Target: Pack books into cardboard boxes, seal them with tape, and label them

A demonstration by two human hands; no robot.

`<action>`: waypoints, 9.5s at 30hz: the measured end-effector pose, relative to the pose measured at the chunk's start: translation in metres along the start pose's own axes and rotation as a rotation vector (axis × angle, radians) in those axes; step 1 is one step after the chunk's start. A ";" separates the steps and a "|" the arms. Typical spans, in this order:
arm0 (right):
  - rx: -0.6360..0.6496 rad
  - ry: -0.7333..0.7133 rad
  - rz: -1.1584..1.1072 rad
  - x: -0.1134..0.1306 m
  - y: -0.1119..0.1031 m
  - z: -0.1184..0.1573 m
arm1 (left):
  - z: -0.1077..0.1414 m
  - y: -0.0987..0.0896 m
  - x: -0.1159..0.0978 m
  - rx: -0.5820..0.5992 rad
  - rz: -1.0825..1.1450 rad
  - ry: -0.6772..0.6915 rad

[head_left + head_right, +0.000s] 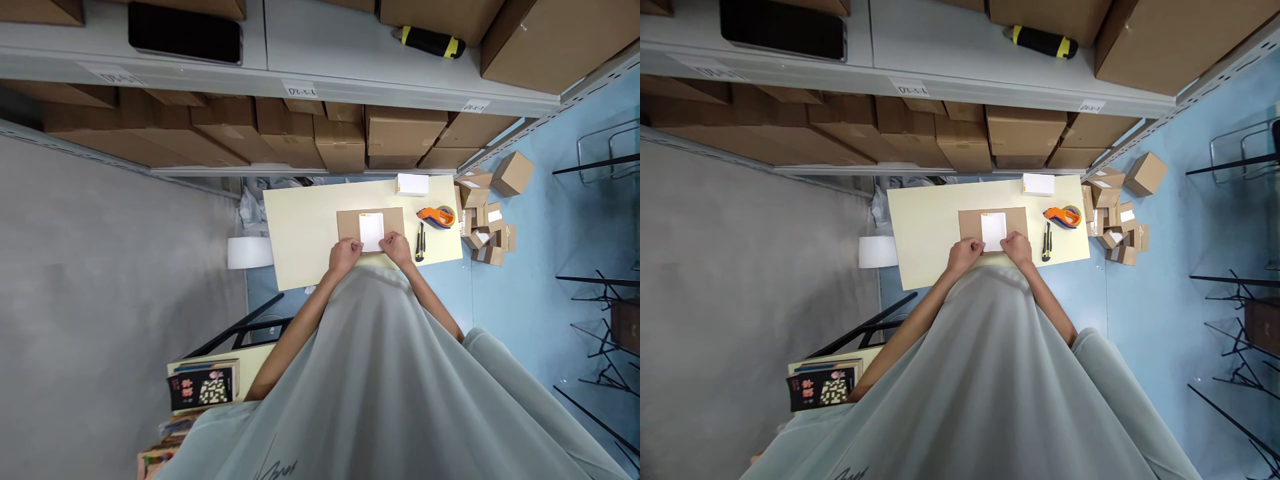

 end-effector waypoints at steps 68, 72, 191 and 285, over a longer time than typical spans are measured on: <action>0.068 -0.250 0.353 0.024 -0.005 -0.003 | 0.001 -0.005 -0.008 0.023 -0.111 -0.026; 0.004 -0.200 0.349 0.025 -0.009 -0.009 | -0.001 -0.005 -0.004 0.015 -0.114 -0.036; -0.256 -0.773 0.135 -0.004 0.099 -0.032 | -0.019 0.073 0.088 -0.706 -0.644 0.656; -0.155 -0.931 0.427 -0.029 0.064 -0.024 | 0.002 0.054 0.023 -0.407 -0.328 0.443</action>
Point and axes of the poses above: each hand's wrist, its own z-axis away from the middle knuckle, its own y-axis out of the palm, x = y × z, the point moved 2 cm from there along -z, towards the middle knuckle, and after that the axes turned 6 degrees about -x, right-handed, at the moved point
